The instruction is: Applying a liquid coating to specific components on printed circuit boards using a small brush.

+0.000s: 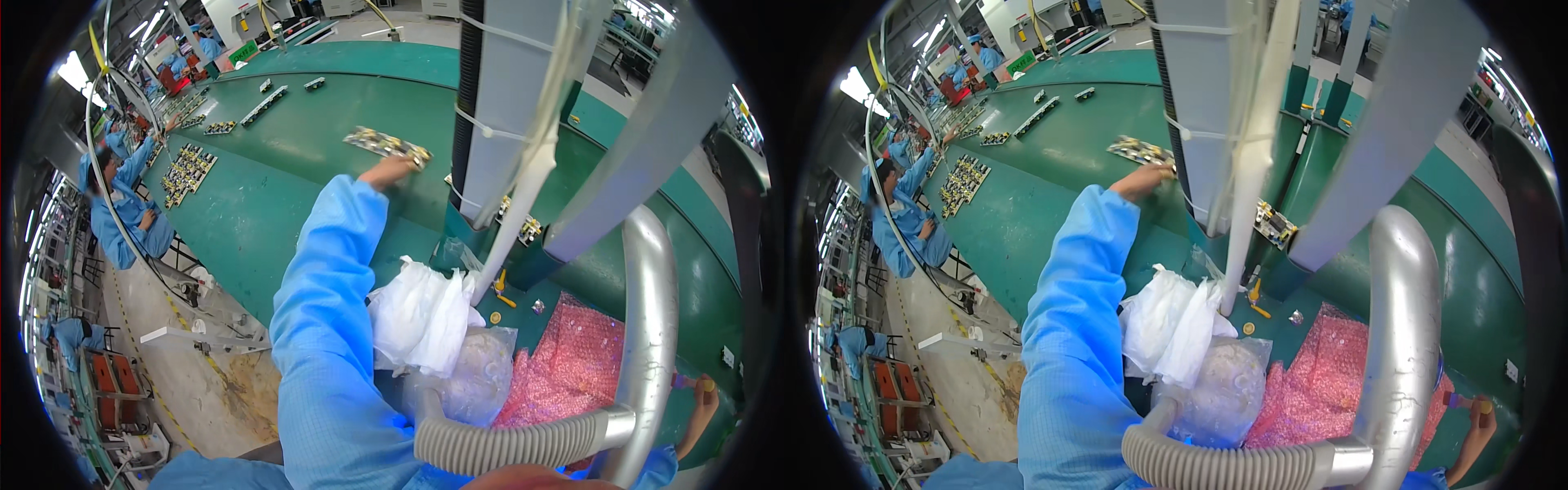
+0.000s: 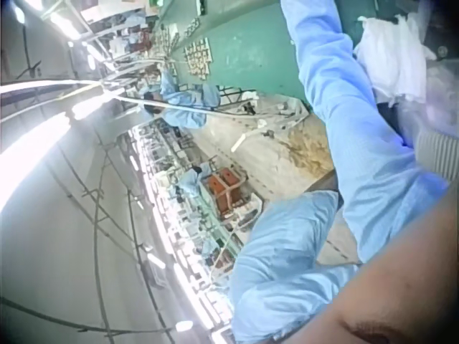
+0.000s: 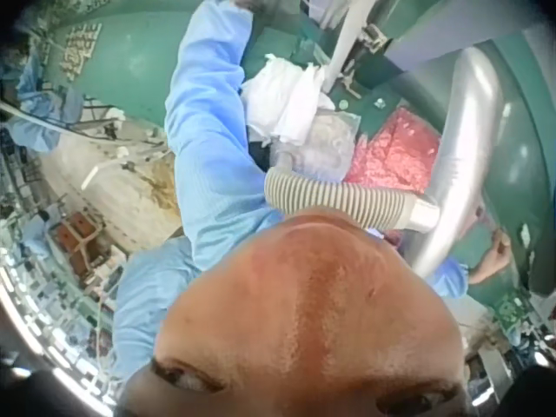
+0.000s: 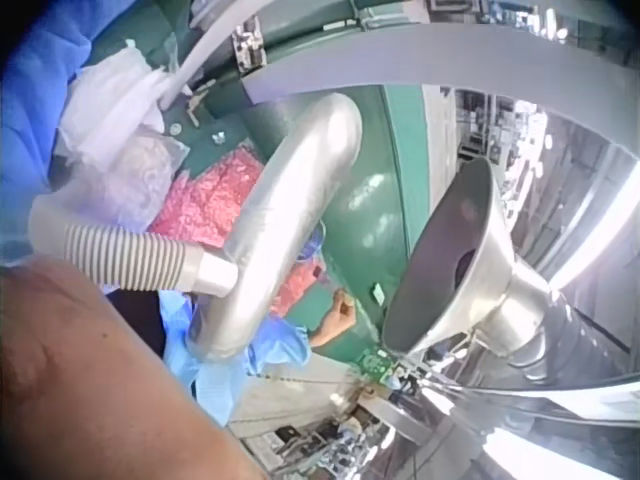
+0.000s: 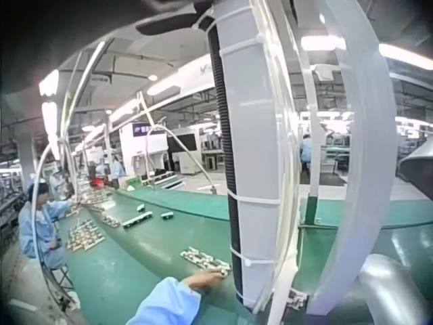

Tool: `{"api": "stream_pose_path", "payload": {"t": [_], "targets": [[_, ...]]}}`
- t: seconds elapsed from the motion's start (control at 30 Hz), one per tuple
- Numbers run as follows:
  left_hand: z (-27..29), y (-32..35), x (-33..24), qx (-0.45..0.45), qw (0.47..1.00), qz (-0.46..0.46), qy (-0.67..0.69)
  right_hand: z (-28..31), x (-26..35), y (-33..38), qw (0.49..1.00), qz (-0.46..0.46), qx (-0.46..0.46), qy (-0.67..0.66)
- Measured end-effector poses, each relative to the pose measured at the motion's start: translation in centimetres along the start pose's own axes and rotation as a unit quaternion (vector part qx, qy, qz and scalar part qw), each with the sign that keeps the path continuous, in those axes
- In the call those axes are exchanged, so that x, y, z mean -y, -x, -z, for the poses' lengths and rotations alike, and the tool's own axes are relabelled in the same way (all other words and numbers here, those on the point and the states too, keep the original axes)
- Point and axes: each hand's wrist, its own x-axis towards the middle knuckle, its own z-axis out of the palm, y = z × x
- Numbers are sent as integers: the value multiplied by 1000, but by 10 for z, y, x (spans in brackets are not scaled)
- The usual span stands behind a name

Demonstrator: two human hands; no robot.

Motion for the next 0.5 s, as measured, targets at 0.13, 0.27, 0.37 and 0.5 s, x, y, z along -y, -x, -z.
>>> {"api": "stream_pose_path", "payload": {"t": [0.13,0.27,0.37,0.5], "targets": [[-16,101,-95,42,995,90,4,3,-2,2,1000,-13,-14,2],[-3,156,-103,-14,997,55,54,-2,0,-4,999,34,-3,-29],[2,205,-116,-23,993,56,102,-13,15,-16,999,10,6,-32],[-11,275,-144,-79,991,55,98,-20,12,-38,996,57,63,-41]]}}
